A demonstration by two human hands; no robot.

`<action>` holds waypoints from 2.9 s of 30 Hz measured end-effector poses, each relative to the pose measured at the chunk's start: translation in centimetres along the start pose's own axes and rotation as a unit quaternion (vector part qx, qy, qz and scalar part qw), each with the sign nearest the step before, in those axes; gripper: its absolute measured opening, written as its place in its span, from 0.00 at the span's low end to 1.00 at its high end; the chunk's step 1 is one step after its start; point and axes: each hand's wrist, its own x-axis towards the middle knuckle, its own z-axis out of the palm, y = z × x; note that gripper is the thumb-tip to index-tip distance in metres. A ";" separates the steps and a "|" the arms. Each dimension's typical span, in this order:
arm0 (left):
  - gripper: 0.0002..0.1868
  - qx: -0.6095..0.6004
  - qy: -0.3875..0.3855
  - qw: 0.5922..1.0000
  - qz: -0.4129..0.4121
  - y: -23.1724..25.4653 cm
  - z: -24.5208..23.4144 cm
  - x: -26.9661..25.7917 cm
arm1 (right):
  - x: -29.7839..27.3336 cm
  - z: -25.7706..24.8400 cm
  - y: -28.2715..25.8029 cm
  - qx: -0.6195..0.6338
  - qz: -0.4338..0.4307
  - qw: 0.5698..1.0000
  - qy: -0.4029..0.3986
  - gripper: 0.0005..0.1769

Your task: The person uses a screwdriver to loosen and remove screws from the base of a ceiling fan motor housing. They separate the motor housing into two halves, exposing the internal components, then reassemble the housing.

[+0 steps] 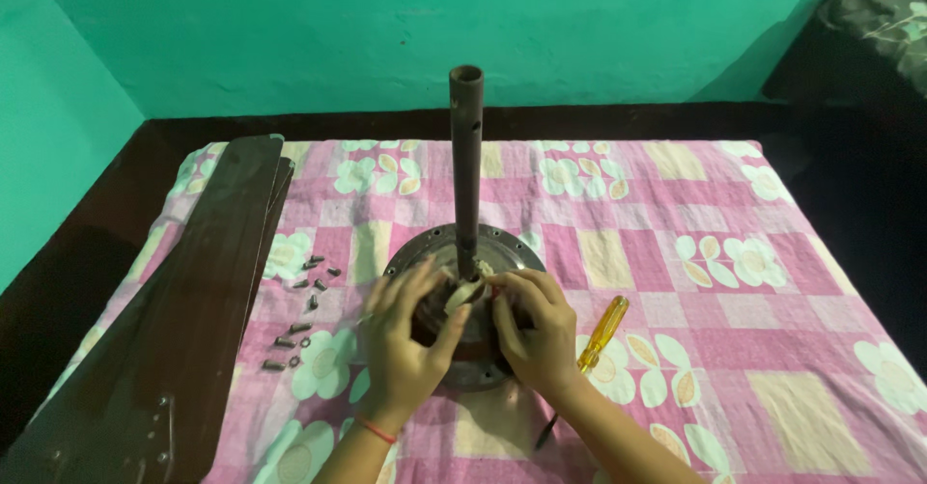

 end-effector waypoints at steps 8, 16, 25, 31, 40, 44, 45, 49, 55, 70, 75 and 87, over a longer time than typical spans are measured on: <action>0.27 -0.221 0.131 0.877 -0.406 -2.8 2.8 -2.1 | -1.2 1.1 5.5 0.202 0.105 0.973 0.046 0.08; 0.25 -0.322 0.122 0.852 -0.395 -4.5 3.1 -2.8 | -0.2 1.3 7.5 0.468 0.422 0.769 0.105 0.14; 0.24 -0.355 0.098 0.825 -0.430 -5.2 2.9 -1.5 | -0.1 1.2 7.0 0.469 0.431 0.761 0.119 0.15; 0.24 -0.375 0.101 0.803 -0.451 -6.5 4.5 0.3 | 2.3 1.6 8.4 0.483 0.425 0.757 0.116 0.14; 0.23 -0.404 0.129 0.810 -0.405 -8.1 7.8 2.2 | 4.7 2.0 10.5 0.480 0.381 0.782 0.118 0.12; 0.25 -0.389 0.120 0.826 -0.389 -7.1 7.2 2.1 | 3.6 0.8 10.2 0.521 0.369 0.764 0.093 0.13; 0.25 -0.383 0.118 0.834 -0.378 -6.7 7.1 2.3 | 3.3 0.5 10.3 0.514 0.382 0.761 0.100 0.12; 0.24 -0.166 0.121 0.951 -0.232 -4.2 6.7 2.3 | 2.0 -0.2 10.9 0.477 0.386 0.783 0.103 0.12; 0.24 0.012 0.042 0.998 -0.052 -0.9 6.0 3.4 | 1.6 0.3 11.4 0.440 0.328 0.829 0.111 0.11; 0.11 -0.097 0.103 0.988 -0.062 -0.8 5.2 3.1 | 2.3 0.1 5.2 0.019 -0.022 0.999 0.025 0.13; 0.10 -0.216 0.081 0.960 -0.161 -0.7 4.8 3.0 | 2.2 0.0 3.8 -0.003 -0.035 0.999 0.017 0.14; 0.10 -0.095 0.178 0.951 -0.233 -10.6 -7.2 0.6 | 2.5 7.2 -3.7 0.020 -0.136 0.982 -0.129 0.12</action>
